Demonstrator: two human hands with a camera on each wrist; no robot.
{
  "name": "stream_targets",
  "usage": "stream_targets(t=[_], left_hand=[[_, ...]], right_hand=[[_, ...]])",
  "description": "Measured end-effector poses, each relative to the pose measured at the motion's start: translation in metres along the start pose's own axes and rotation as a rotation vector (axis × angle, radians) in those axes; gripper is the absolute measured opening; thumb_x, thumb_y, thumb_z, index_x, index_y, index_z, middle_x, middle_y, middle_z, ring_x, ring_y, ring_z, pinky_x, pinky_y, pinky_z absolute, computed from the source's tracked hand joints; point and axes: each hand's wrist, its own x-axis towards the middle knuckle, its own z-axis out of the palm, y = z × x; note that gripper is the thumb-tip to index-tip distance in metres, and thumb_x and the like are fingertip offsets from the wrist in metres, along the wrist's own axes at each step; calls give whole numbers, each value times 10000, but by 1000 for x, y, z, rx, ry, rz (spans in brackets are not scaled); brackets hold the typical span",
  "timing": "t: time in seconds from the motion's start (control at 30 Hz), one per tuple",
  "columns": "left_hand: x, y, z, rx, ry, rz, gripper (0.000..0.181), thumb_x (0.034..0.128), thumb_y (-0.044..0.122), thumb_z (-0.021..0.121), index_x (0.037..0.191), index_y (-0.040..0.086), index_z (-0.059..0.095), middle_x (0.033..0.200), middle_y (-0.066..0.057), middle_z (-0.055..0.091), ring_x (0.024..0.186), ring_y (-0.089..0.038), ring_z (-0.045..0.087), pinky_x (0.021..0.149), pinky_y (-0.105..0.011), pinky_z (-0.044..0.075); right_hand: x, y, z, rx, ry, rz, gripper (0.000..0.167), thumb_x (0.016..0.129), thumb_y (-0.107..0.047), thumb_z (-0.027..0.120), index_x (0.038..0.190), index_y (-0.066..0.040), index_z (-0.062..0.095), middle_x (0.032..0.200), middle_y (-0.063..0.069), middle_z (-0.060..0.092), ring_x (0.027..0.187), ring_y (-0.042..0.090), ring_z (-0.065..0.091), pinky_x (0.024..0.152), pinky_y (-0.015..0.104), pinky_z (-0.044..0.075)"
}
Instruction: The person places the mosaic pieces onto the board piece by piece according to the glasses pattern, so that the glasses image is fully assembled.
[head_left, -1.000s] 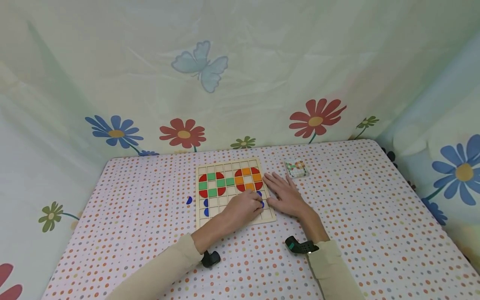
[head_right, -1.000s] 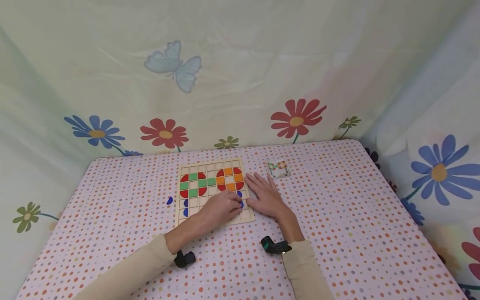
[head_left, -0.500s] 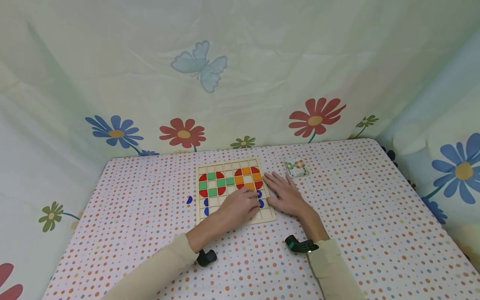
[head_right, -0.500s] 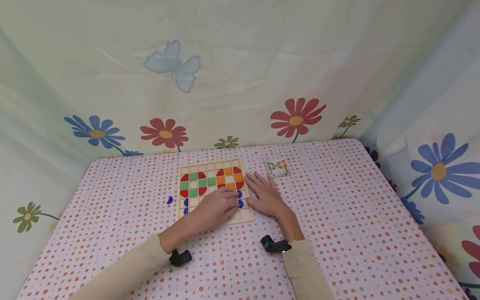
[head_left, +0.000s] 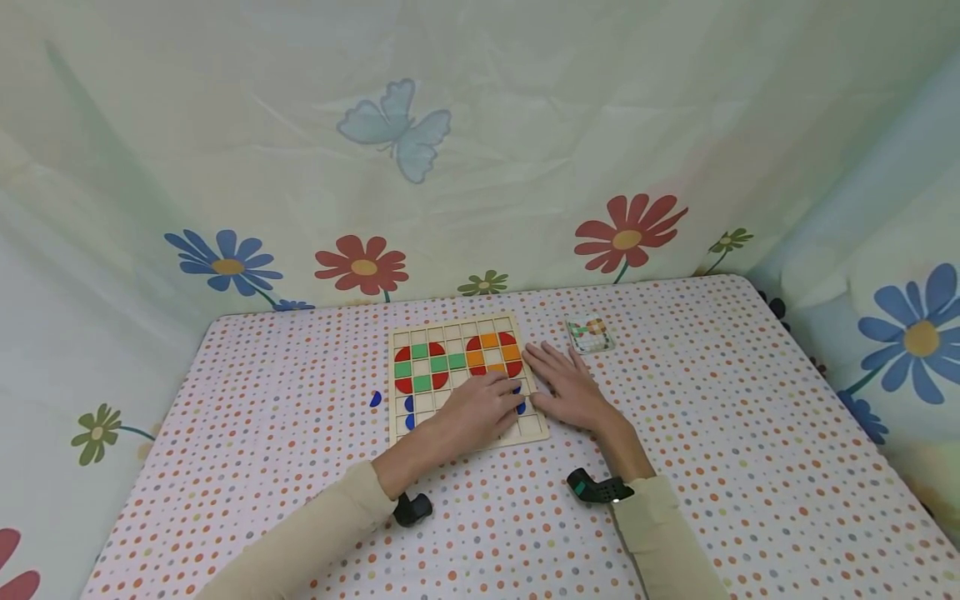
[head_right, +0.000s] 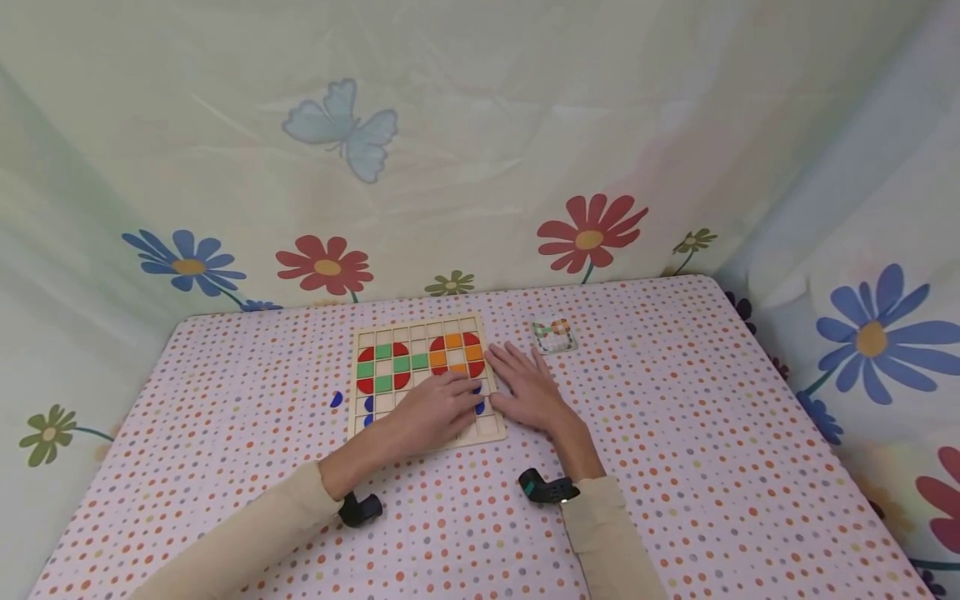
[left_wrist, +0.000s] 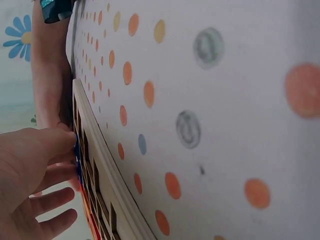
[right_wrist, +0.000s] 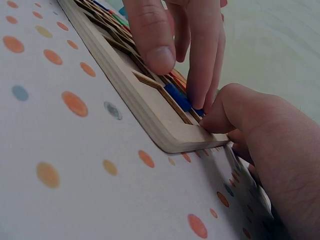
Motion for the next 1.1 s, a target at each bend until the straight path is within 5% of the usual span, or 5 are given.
stream_targets(t=[0.4, 0.7, 0.87, 1.1], left_hand=[[-8, 3, -9, 29, -14, 15, 282, 995, 279, 538, 1197, 167, 699, 1301, 2, 650, 1267, -181, 553, 1061, -330, 451], [-56, 15, -16, -12, 75, 78, 198, 951, 237, 616, 1118, 173, 701, 1274, -18, 660, 1240, -190, 571, 1057, -309, 457], [-83, 7, -18, -81, 162, 21, 239, 911, 216, 674, 1145, 170, 699, 1246, -4, 668, 1203, -178, 583, 1033, -310, 474], [-114, -19, -22, -128, 246, -137, 297, 885, 192, 703, 1180, 156, 693, 1213, 0, 670, 1158, -149, 588, 967, -320, 517]], right_hand=[[1, 3, -1, -5, 11, 5, 682, 874, -327, 516, 1505, -125, 354, 1586, 74, 318, 1491, 332, 214, 1198, 600, 25], [0, 3, 2, 2, 10, 15, 691, 862, -327, 519, 1503, -129, 358, 1582, 70, 327, 1488, 331, 226, 1200, 594, 36], [1, 2, 1, 2, 17, 22, 699, 851, -318, 516, 1504, -126, 355, 1582, 74, 327, 1488, 333, 226, 1201, 594, 27], [2, 2, 2, 18, 4, 15, 703, 852, -315, 520, 1509, -137, 345, 1586, 65, 320, 1492, 325, 221, 1201, 591, 27]])
